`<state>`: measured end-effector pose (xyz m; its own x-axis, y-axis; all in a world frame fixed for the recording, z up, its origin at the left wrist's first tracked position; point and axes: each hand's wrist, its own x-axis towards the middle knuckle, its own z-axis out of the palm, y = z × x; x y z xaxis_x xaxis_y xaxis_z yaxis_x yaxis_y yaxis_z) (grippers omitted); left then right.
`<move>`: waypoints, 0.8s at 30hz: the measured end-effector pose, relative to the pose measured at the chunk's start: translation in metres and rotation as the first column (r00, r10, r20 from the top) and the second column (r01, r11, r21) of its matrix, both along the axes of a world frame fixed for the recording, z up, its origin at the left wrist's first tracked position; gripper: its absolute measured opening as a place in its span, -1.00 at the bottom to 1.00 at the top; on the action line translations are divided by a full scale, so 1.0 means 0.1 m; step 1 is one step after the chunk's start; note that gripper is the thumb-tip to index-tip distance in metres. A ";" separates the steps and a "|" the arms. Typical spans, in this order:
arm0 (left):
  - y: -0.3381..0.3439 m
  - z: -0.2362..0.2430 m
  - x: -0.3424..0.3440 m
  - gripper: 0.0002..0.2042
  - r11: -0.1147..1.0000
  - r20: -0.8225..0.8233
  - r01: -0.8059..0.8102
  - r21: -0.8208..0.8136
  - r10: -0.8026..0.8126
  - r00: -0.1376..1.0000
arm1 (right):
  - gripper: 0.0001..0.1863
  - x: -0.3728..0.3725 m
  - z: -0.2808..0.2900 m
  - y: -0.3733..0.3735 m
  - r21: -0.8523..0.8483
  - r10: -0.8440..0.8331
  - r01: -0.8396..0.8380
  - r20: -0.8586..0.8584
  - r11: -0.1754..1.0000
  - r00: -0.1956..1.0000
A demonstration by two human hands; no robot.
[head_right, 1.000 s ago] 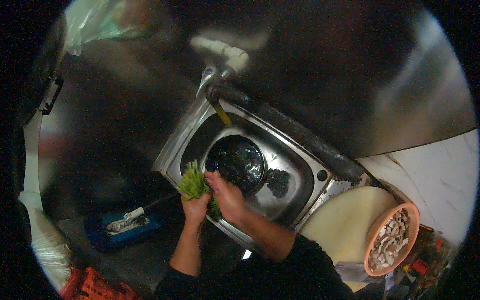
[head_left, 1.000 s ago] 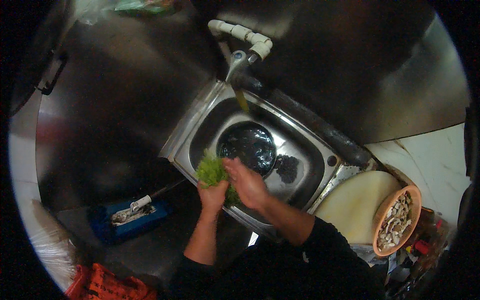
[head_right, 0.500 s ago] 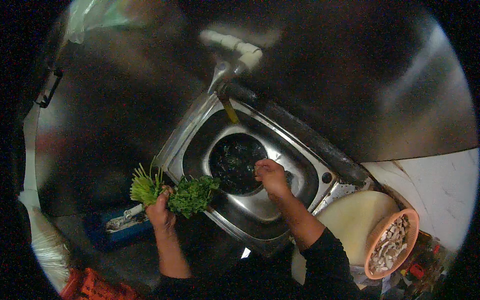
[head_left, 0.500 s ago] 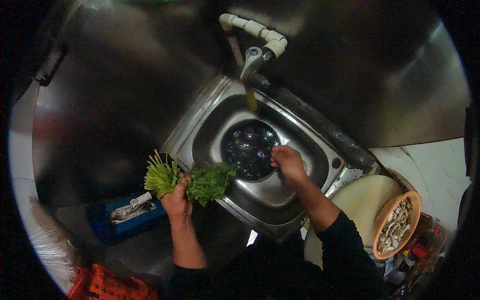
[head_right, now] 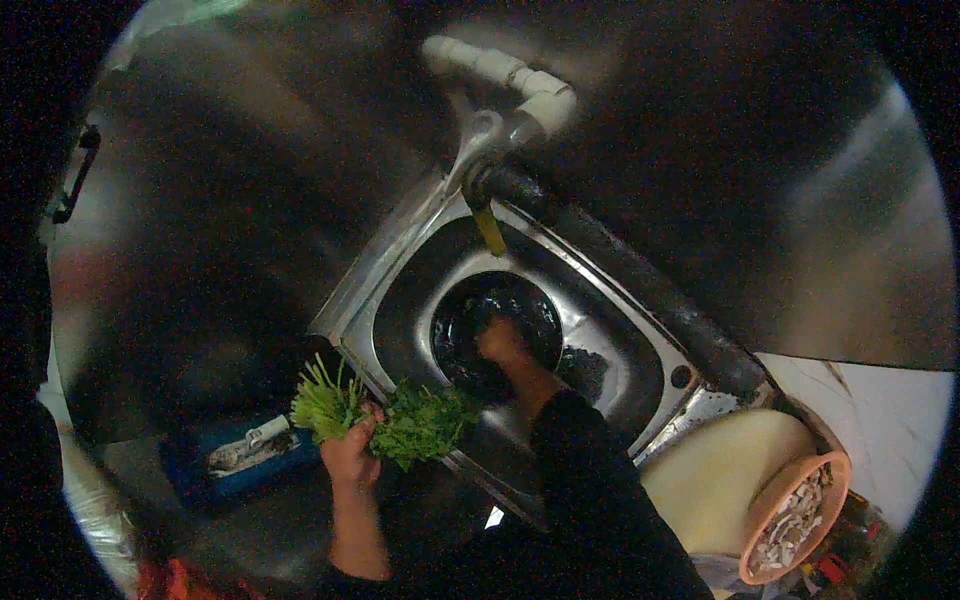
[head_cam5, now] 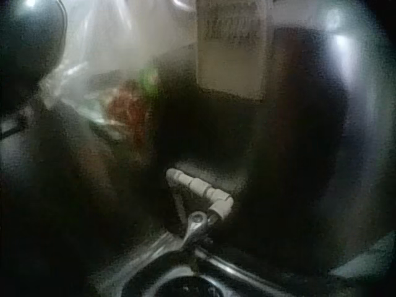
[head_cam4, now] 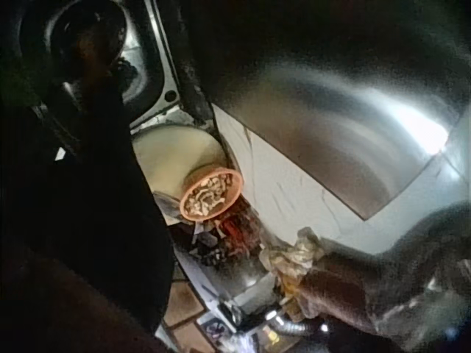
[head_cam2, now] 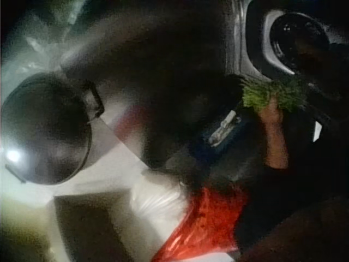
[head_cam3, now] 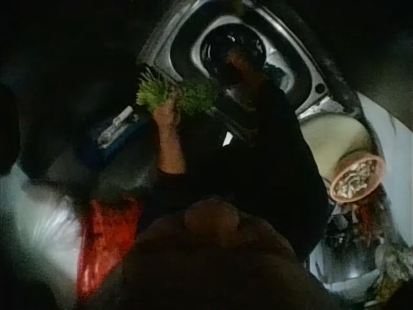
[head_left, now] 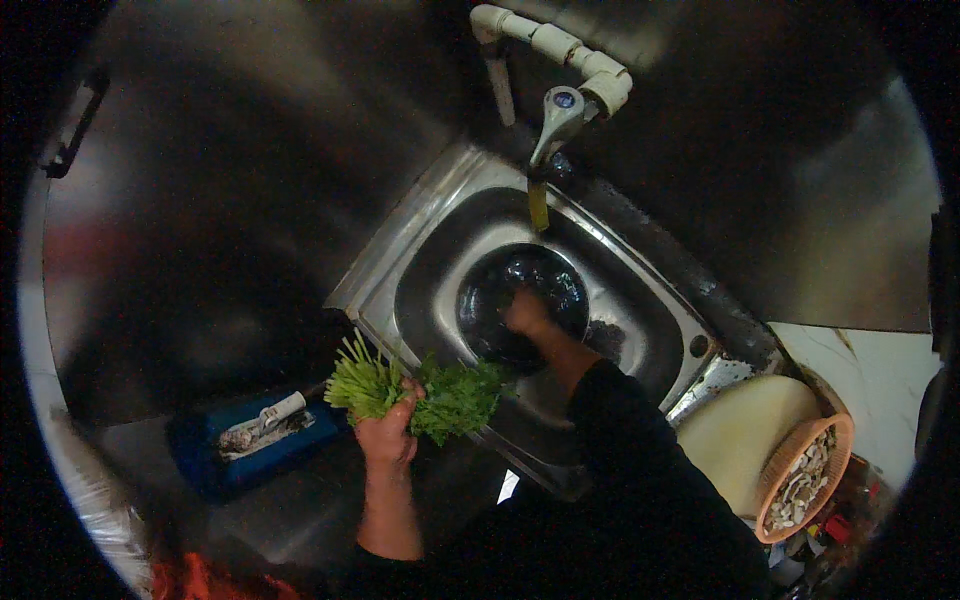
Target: The person uses yellow-handled scissors to trim the ends of green leafy vegetables on a sidewalk, then moves into a kitchen to wash the vegetables in a metal bowl under running water. The person places the washed vegetables on a cutting board.
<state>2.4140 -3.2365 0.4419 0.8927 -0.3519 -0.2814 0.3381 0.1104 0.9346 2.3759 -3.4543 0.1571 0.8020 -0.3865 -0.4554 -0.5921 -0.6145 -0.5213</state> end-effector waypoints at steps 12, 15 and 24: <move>-0.03 -0.15 0.05 -0.68 0.996 -0.052 0.044 0.075 -0.040 0.998 | -0.72 0.47 -0.09 -0.01 0.864 -0.885 0.503 -0.262 -0.037 0.385; -0.05 -0.14 0.04 -0.65 0.998 -0.064 0.013 0.066 -0.009 0.998 | -0.81 0.62 -0.02 -0.06 0.789 -0.789 0.267 -0.600 -0.554 0.133; -0.01 -0.15 0.00 -0.61 0.995 -0.102 0.023 0.095 -0.013 0.995 | -0.80 0.25 0.28 -0.21 0.961 -0.742 0.278 -0.174 0.017 0.647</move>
<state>2.4141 -3.2370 0.4267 0.8517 -0.3349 -0.4031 0.4325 0.0147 0.9015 2.4011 -3.4756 0.1852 0.7351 -0.2970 -0.6094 -0.1837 0.7781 -0.6007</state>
